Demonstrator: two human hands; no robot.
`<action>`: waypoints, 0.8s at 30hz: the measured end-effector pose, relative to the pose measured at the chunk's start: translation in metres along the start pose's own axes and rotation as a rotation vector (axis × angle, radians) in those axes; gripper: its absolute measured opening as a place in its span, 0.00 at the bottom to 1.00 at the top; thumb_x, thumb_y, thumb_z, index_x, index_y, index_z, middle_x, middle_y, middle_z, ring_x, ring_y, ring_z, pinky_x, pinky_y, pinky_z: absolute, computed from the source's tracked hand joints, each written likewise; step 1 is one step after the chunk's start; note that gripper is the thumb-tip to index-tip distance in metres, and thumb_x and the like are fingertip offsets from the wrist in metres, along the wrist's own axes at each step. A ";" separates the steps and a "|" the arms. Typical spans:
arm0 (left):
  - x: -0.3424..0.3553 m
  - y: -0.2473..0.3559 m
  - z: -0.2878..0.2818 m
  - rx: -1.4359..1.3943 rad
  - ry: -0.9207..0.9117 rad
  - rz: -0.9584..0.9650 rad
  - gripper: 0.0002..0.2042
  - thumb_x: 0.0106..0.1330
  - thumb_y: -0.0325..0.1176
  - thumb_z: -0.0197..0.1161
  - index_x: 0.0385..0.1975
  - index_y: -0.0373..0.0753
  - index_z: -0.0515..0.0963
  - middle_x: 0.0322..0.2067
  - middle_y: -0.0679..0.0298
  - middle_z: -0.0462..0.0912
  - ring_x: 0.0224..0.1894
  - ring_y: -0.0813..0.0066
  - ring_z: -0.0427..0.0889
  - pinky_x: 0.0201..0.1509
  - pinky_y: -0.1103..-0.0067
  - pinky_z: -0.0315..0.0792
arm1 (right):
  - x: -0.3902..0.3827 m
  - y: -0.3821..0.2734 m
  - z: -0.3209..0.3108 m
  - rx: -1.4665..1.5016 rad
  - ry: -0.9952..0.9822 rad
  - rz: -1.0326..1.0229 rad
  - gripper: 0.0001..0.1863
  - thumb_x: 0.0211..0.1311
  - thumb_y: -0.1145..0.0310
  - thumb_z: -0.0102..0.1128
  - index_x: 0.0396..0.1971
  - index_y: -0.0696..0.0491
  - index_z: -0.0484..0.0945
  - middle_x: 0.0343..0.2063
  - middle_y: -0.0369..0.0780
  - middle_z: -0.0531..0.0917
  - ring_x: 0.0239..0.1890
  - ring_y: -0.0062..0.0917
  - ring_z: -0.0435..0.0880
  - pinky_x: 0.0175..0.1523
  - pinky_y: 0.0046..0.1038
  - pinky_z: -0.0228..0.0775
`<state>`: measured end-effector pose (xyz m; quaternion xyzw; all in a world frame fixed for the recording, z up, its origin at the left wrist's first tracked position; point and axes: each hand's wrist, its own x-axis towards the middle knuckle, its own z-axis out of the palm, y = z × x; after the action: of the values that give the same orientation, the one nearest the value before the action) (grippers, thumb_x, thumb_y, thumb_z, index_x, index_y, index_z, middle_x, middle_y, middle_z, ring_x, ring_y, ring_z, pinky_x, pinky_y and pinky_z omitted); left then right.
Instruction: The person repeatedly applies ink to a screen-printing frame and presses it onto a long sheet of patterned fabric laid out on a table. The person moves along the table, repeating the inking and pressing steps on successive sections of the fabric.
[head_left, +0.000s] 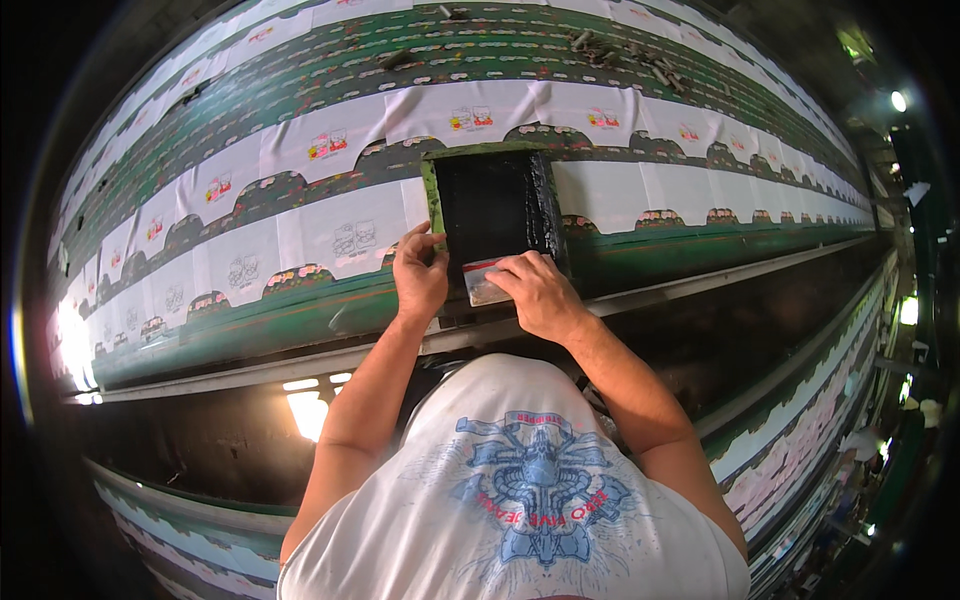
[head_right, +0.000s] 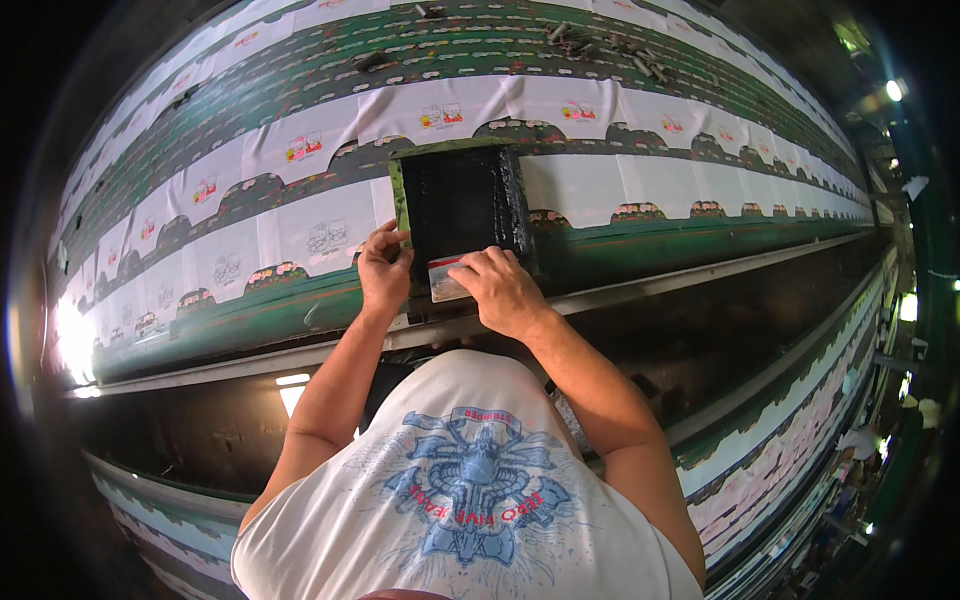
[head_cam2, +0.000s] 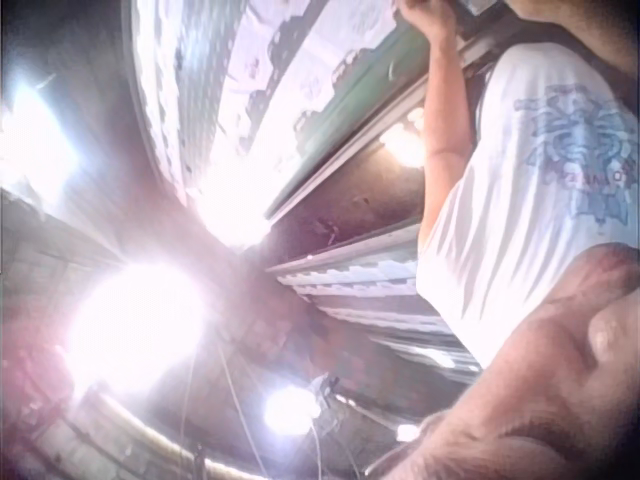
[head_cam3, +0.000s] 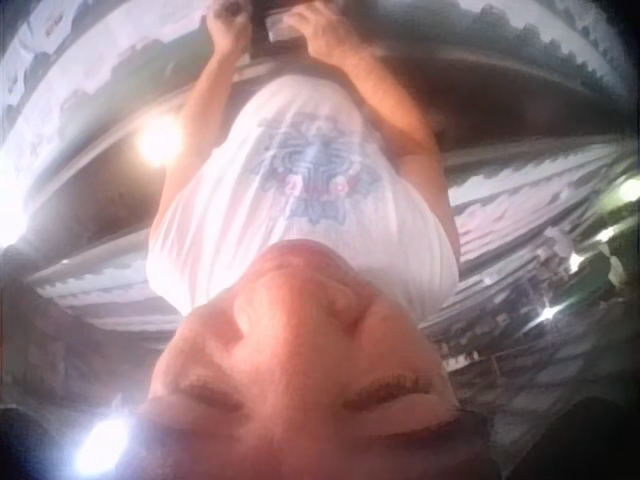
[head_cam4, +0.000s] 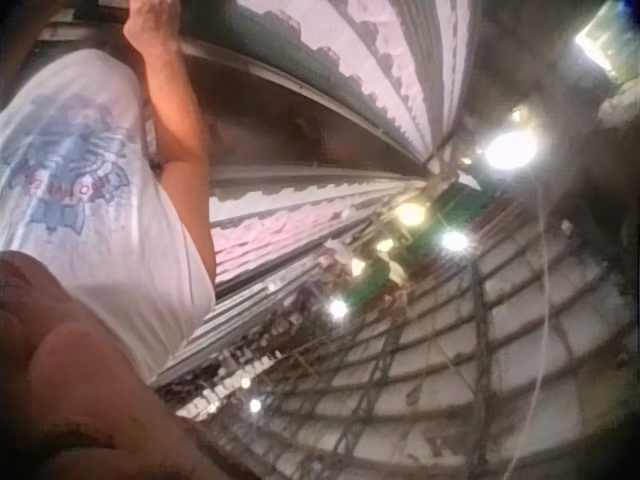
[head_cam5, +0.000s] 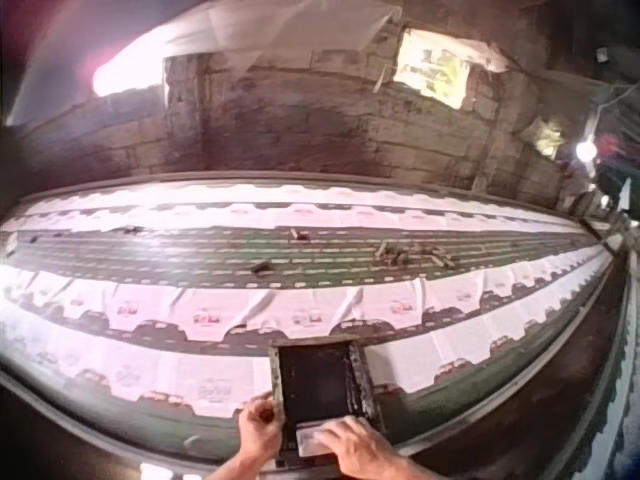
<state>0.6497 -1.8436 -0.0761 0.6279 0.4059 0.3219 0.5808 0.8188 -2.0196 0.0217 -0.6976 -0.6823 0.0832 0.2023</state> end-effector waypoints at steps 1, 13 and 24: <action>-0.002 -0.006 0.003 0.000 0.031 0.048 0.13 0.69 0.15 0.70 0.51 0.35 0.88 0.73 0.51 0.81 0.66 0.67 0.87 0.69 0.73 0.80 | 0.000 -0.005 -0.005 0.021 -0.023 0.017 0.21 0.66 0.72 0.71 0.59 0.52 0.89 0.57 0.41 0.87 0.60 0.41 0.83 0.67 0.45 0.76; -0.016 0.004 0.017 0.269 0.108 0.199 0.21 0.52 0.15 0.70 0.47 0.39 0.91 0.75 0.49 0.81 0.77 0.49 0.78 0.80 0.62 0.72 | -0.068 0.039 -0.001 0.267 0.347 0.385 0.22 0.73 0.64 0.75 0.63 0.56 0.88 0.67 0.50 0.86 0.71 0.47 0.83 0.77 0.45 0.73; -0.032 0.031 0.138 0.211 0.151 0.357 0.17 0.53 0.14 0.68 0.41 0.39 0.90 0.75 0.45 0.81 0.76 0.45 0.77 0.82 0.59 0.69 | -0.141 0.138 -0.035 0.453 0.422 0.327 0.21 0.72 0.64 0.75 0.61 0.56 0.89 0.65 0.48 0.88 0.70 0.45 0.84 0.77 0.45 0.72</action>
<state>0.7603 -1.9367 -0.0594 0.7214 0.3620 0.4212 0.4136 0.9514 -2.1627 -0.0237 -0.7367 -0.4691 0.1176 0.4726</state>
